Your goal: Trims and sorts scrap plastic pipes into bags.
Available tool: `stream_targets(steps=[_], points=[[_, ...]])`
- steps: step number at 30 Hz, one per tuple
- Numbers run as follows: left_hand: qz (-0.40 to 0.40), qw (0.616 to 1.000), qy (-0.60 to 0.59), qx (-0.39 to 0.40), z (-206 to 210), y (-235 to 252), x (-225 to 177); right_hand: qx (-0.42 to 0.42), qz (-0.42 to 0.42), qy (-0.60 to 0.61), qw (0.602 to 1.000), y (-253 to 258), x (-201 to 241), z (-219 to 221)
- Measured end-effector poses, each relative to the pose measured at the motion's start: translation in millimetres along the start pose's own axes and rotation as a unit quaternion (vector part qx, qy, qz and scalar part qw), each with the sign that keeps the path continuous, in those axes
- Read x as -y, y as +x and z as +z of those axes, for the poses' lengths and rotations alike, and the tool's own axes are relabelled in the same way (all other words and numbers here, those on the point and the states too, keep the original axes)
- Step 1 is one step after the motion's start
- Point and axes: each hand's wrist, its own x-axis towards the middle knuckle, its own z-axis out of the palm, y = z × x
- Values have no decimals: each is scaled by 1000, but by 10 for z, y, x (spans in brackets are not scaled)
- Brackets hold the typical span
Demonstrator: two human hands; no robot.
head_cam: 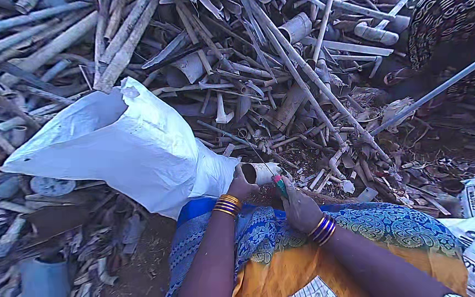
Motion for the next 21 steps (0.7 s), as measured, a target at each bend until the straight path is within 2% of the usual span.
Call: stream_targets(steps=[1, 2, 4, 5, 7, 10, 12, 14, 16, 19, 20, 21], points=[[2, 1000, 1, 0, -1, -6, 5, -41, -27, 3, 999, -12, 3, 59], [2, 1000, 1, 0, 4, -16, 10, -31, -26, 4, 999, 3, 7, 90], [2, 1000, 5, -2, 21, -28, 25, 95, 39, -5, 995, 146, -9, 91], [3, 1000, 6, -4, 29, -28, 33, 122, 63, 1, 991, 228, -49, 101], [5, 1000, 9, 1, 25, -23, 36, 114, 71, 10, 991, 259, -54, 59], [7, 1000, 19, 16, 15, -7, 8, 54, 16, 15, 998, 104, 77, 8], [7, 999, 29, 17, 25, 4, 14, 84, 24, 8, 996, 133, 70, 75], [6, 999, 29, 19, 50, 20, 21, 127, 82, 7, 988, 274, -50, 128], [13, 999, 35, 30, 64, 17, -38, 78, 89, 17, 993, 284, -126, 86], [44, 998, 24, 31, 46, -36, -57, -144, -37, 40, 988, 103, -116, 246], [58, 998, 12, 23, 5, -49, -54, -174, -74, 42, 981, 105, -143, 312], [64, 998, 3, 19, -32, -81, -37, -153, -85, 41, 984, 114, -196, 359]])
